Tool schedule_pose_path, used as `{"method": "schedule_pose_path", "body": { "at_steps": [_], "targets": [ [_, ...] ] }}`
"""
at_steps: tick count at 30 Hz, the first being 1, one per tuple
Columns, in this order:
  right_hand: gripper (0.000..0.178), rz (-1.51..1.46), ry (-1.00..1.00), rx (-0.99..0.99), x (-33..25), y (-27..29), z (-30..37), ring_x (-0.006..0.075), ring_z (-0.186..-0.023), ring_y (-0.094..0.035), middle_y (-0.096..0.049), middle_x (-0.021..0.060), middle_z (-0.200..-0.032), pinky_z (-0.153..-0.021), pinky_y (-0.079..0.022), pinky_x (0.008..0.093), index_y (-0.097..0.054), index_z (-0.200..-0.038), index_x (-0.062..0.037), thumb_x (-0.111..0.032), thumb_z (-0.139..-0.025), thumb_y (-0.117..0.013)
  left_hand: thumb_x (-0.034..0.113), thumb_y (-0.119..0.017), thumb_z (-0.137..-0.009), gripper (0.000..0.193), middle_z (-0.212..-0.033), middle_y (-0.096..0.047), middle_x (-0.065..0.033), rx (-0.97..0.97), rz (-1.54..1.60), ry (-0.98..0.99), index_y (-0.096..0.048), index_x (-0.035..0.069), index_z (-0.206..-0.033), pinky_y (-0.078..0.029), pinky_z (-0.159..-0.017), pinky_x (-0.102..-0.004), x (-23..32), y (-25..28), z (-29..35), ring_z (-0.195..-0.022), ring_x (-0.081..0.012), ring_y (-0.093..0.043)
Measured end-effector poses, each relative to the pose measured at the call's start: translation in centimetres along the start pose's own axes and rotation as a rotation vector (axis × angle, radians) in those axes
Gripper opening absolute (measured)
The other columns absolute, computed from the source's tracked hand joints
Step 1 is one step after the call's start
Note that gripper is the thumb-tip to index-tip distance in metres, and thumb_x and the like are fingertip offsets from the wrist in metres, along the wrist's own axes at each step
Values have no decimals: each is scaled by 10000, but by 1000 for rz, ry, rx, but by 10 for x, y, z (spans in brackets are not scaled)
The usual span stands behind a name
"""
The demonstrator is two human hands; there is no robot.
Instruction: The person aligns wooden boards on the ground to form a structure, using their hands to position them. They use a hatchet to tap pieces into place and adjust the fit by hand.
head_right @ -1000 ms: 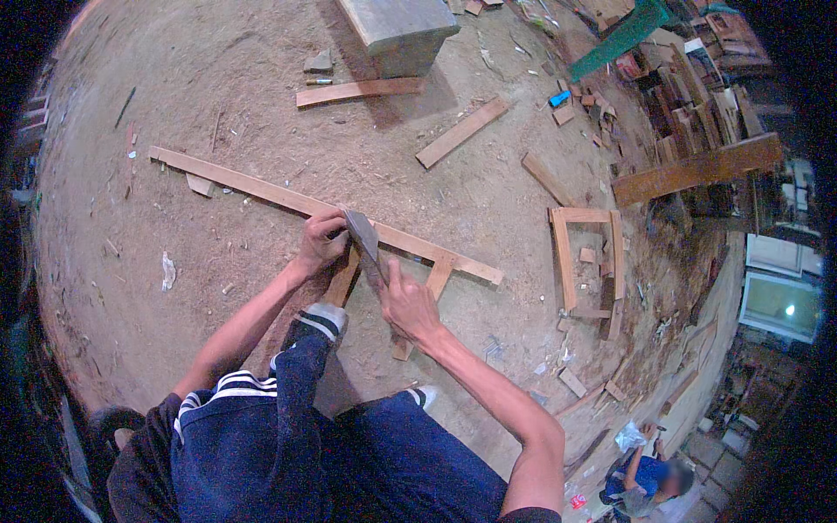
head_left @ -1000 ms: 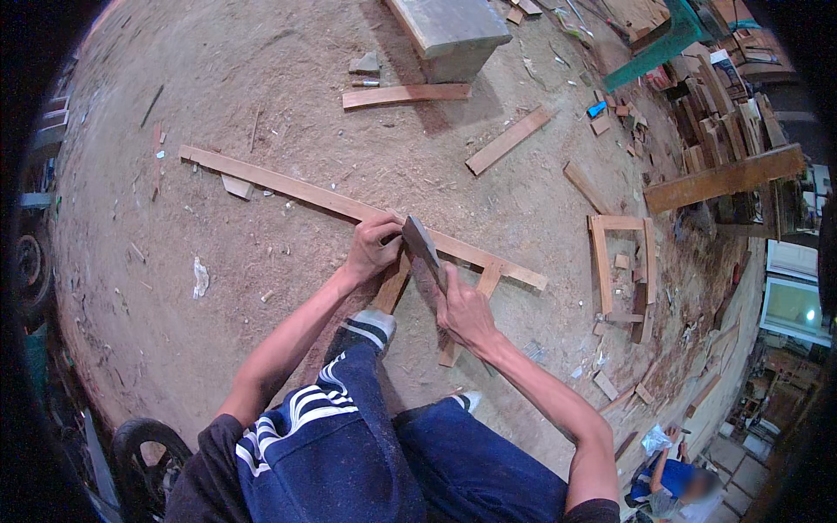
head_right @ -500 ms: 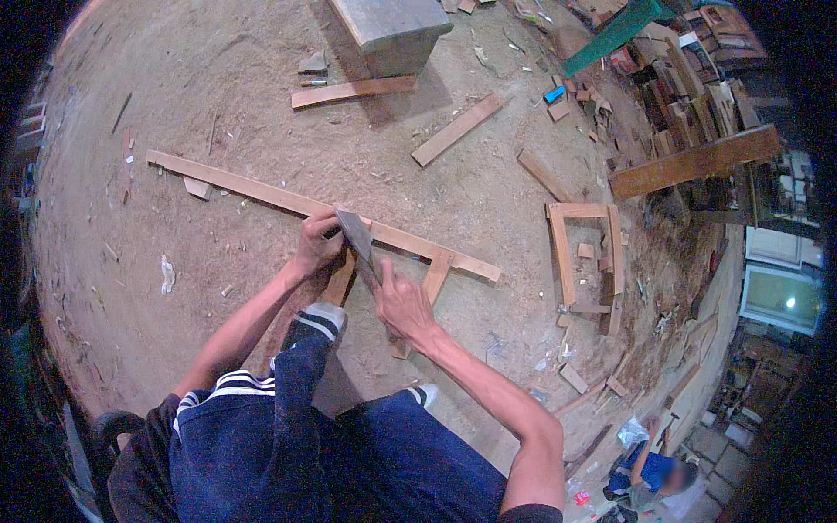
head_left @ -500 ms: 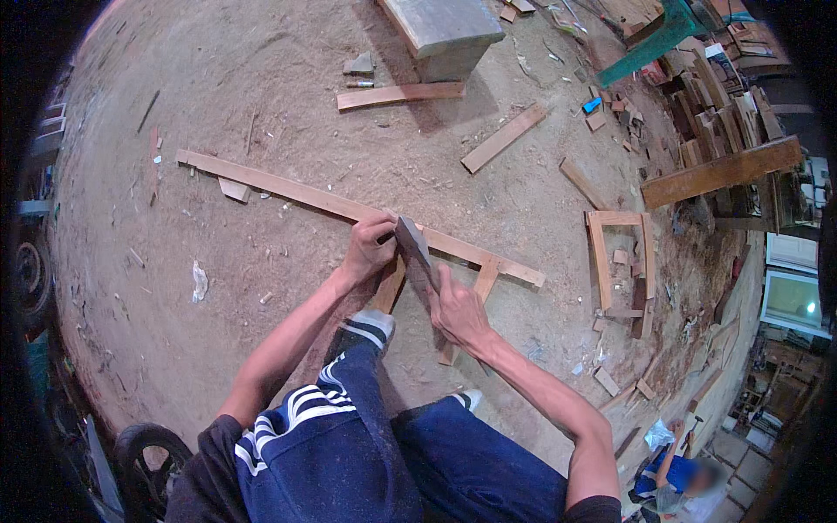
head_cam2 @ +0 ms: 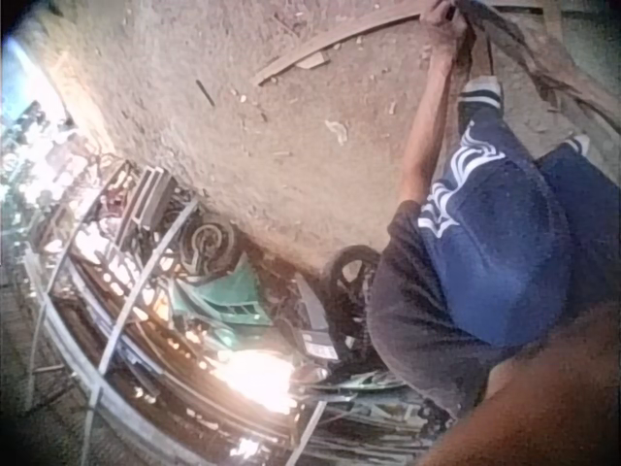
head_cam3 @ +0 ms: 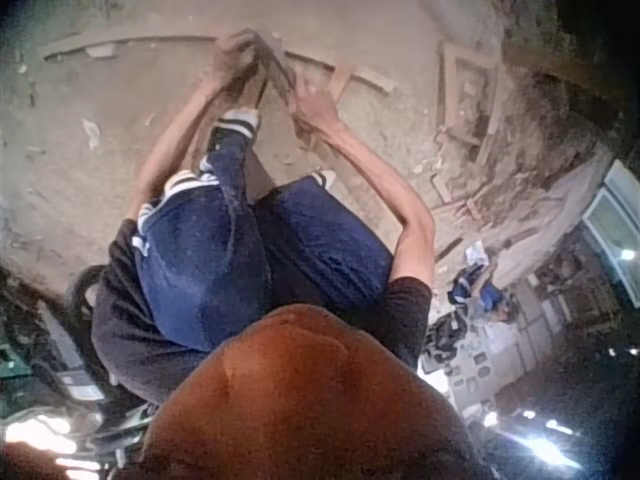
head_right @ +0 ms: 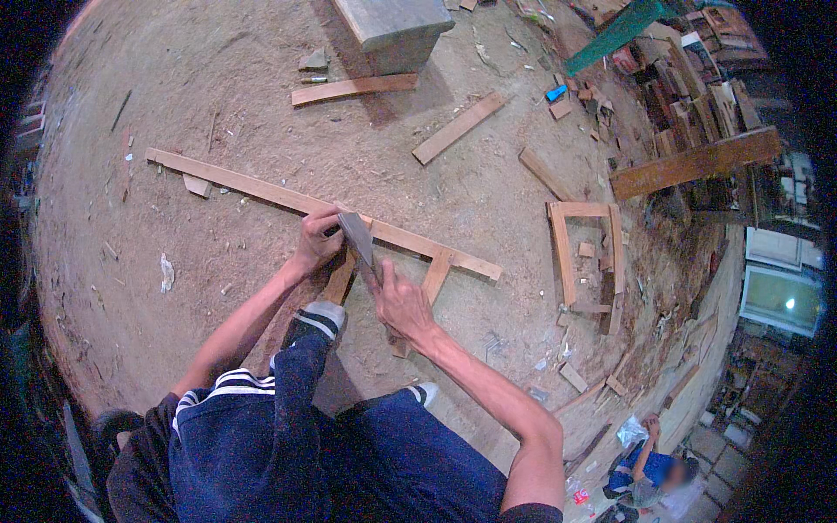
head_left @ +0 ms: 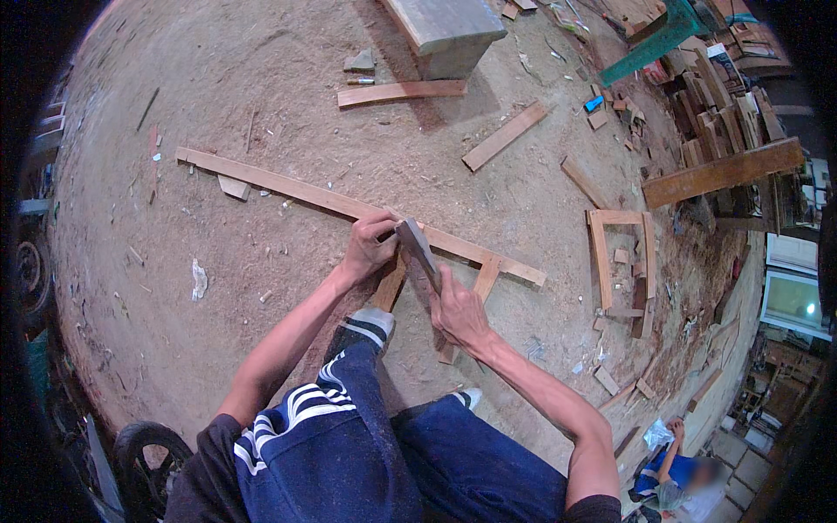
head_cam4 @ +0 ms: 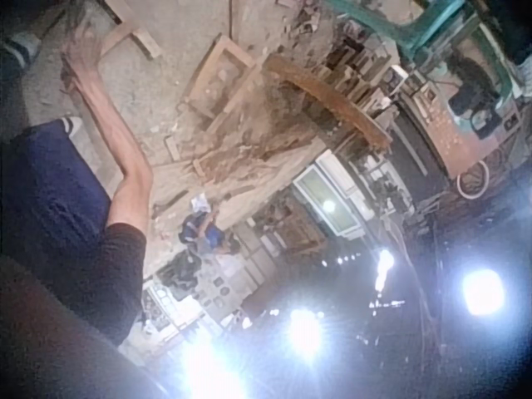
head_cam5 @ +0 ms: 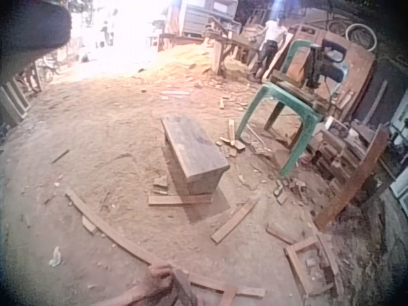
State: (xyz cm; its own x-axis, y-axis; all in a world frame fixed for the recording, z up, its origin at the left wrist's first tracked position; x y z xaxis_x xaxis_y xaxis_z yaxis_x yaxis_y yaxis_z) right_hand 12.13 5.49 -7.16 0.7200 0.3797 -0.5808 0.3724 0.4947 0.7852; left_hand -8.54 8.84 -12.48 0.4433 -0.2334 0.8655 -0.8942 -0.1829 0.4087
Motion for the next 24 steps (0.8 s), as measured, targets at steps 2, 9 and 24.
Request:
{"method": "schedule_pose_path", "body": {
  "at_steps": [2,9,24],
  "targets": [
    [393,-14,13,24,-2,2,-2,481,-685,-671,-659,299,-829,-529,-521,524,-420,-1276,37,-108,-977,-630,-59,-710,-784,139,-891,-723,-122,21,28,-13,-737,-12,-912,-584,-713,-377,1,-2,-1,-812,-305,-727],
    [459,10,-15,26,3,1,-5,495,-694,-671,-652,308,-812,-555,-521,544,-403,-1331,46,-96,-959,-632,-61,-738,-737,155,-886,-697,-155,38,45,-47,-705,-39,-887,-566,-711,-368,-7,-3,1,-818,-328,-714],
    [454,-101,-83,38,5,7,0,504,-654,-664,-643,302,-741,-537,-493,558,-383,-1371,40,-144,-1010,-588,30,-813,-774,186,-920,-709,-132,7,40,1,-734,-13,-936,-566,-750,-366,-7,-4,3,-859,-312,-711]
  ]
}}
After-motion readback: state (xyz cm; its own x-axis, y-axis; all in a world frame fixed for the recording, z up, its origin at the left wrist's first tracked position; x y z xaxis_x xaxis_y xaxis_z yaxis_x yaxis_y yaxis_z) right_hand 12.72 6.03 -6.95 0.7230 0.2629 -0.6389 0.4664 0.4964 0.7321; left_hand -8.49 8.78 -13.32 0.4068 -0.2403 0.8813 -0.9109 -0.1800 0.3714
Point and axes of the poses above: each hand's wrist, its own z-axis away from the middle knuckle, its own y-axis out of the back of the hand, x = y × z, the point moved 5 cm from there along -z, towards the middle knuckle
